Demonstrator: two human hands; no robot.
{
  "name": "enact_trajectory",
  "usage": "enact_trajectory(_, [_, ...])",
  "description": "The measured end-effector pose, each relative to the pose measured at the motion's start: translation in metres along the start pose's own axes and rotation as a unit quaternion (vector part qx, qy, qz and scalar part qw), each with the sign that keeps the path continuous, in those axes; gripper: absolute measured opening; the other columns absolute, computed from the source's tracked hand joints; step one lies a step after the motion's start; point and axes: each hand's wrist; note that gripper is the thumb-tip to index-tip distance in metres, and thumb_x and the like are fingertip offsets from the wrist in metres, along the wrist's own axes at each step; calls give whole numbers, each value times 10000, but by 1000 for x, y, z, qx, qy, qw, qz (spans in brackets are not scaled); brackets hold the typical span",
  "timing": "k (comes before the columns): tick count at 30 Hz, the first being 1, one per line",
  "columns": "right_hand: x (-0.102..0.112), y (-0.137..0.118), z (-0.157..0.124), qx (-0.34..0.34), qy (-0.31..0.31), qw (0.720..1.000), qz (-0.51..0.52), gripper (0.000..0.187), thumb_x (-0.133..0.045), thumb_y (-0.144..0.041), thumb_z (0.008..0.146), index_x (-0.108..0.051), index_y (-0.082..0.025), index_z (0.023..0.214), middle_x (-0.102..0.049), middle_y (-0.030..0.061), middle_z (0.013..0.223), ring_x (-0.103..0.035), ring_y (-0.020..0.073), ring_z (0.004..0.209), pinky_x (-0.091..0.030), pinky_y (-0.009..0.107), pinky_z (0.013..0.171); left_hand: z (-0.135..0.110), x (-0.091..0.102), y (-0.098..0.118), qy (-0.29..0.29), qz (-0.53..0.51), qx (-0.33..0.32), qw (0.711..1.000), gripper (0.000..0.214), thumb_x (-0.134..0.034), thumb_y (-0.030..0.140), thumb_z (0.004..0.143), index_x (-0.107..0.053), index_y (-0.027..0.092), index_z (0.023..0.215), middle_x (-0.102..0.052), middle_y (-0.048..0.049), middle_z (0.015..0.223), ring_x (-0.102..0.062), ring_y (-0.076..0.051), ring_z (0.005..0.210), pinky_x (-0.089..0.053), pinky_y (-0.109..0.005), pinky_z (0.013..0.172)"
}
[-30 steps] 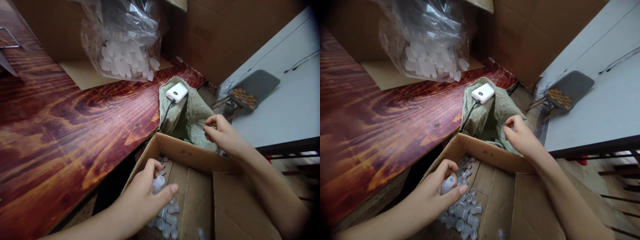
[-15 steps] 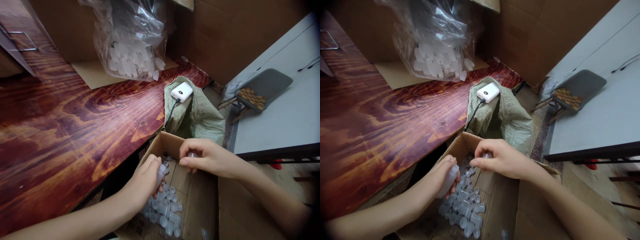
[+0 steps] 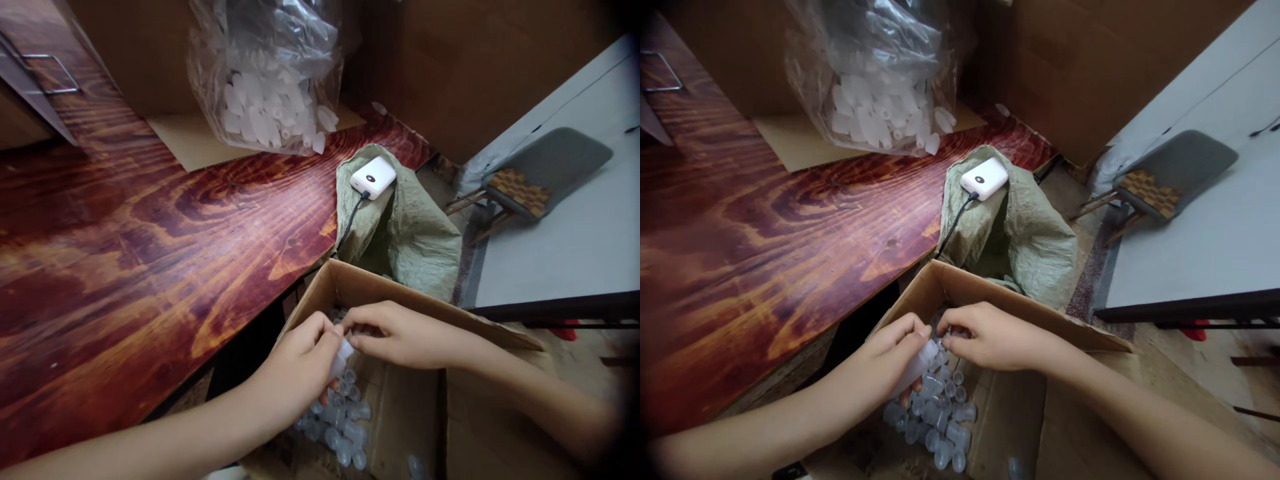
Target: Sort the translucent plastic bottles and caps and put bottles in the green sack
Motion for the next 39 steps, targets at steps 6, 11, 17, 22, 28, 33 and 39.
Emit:
enact_trajectory(6, [-1, -6, 3, -83, 95, 950, 286, 289, -707, -395, 792, -579, -147, 868, -605, -14, 733, -525, 108, 665, -388, 219, 604, -3, -1, 3, 6, -4, 23, 1000, 159, -307, 381, 937, -389, 250, 901, -494, 79, 431, -436, -129, 339, -328, -171, 310])
enact_trajectory(11, [-15, -13, -1, -66, 100, 920, 374, 330, -754, -381, 765, -539, -161, 887, -619, -5, 801, -553, 112, 718, -412, 223, 641, -5, -2, 5, 2, -6, 23, 1000, 150, -338, 398, 931, -372, 256, 895, -486, 76, 446, -463, -137, 361, -333, -168, 307])
enact_trajectory(17, [-14, -19, -8, -2, 72, 963, 261, 244, -704, -364, 829, -616, -170, 949, -640, 1, 877, -579, 119, 795, -455, 223, 703, -3, -2, 10, -5, -73, 41, 996, 112, -318, 368, 935, -335, 257, 937, -459, 85, 444, -465, -134, 342, -304, -143, 268])
enact_trajectory(22, [-1, -23, -18, 112, 91, 980, 140, 164, -643, -277, 891, -615, -200, 1034, -654, 20, 1074, -602, 131, 1006, -458, 249, 896, 2, 0, 14, -55, -162, 69, 983, 112, -293, 365, 943, -299, 255, 963, -471, 79, 381, -474, -154, 319, -351, -159, 252])
enact_trajectory(28, [-3, -27, -24, 145, 95, 985, 15, 162, -578, -270, 935, -593, -210, 1085, -670, 16, 1074, -607, 118, 996, -443, 209, 863, 0, 1, 13, -48, -159, 73, 983, 125, -297, 385, 952, -326, 263, 957, -445, 88, 378, -469, -149, 307, -343, -157, 247])
enact_trajectory(33, [-11, -26, -19, 54, 94, 994, -21, 344, -461, -446, 973, -623, -179, 829, -648, 8, 735, -584, 126, 654, -382, 242, 600, -7, 0, 15, -7, -56, 49, 997, 232, -333, 485, 944, -380, 257, 936, -420, 87, 461, -433, -107, 318, -288, -134, 264])
enact_trajectory(39, [5, -28, -22, 96, 36, 995, -16, 457, -697, -556, 783, -636, -250, 1117, -668, 1, 922, -611, 146, 812, -407, 230, 668, -7, -1, 18, 22, -36, 24, 999, 195, -345, 437, 946, -390, 250, 915, -442, 73, 606, -434, -81, 337, -329, -160, 281])
Point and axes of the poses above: each hand's wrist, its own z-axis towards the middle knuckle, its own x-axis out of the back of the hand, y = z × x
